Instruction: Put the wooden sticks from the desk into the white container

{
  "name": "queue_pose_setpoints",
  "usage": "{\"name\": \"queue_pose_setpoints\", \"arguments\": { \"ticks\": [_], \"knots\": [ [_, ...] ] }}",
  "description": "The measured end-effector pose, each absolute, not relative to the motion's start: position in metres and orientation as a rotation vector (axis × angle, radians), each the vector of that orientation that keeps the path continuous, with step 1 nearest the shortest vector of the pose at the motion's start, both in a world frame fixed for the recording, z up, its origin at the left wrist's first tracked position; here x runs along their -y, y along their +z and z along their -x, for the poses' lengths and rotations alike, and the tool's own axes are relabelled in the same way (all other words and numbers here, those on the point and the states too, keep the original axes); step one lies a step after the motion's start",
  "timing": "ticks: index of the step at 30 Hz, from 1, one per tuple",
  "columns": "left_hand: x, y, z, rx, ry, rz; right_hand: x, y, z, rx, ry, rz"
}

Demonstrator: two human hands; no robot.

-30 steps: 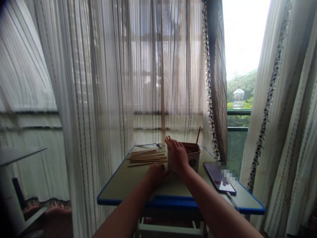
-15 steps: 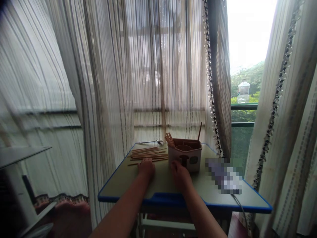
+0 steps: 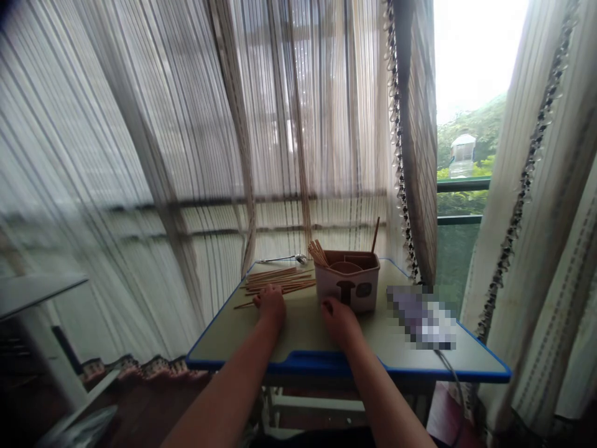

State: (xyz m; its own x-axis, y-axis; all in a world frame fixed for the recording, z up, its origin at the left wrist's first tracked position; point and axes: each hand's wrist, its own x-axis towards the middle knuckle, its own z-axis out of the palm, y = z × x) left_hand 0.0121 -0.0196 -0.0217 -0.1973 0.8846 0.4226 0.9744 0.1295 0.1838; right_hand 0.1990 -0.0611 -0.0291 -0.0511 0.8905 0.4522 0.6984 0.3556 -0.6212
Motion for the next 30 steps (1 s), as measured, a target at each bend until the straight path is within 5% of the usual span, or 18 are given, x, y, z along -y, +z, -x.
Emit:
{"name": "queue_pose_setpoints", "arguments": {
  "ticks": [30],
  "knots": [
    [0.03, -0.008, -0.013, 2.052, -1.005, 1.865, 0.057, -0.031, -0.201, 1.781, 0.33, 1.455]
  ]
}}
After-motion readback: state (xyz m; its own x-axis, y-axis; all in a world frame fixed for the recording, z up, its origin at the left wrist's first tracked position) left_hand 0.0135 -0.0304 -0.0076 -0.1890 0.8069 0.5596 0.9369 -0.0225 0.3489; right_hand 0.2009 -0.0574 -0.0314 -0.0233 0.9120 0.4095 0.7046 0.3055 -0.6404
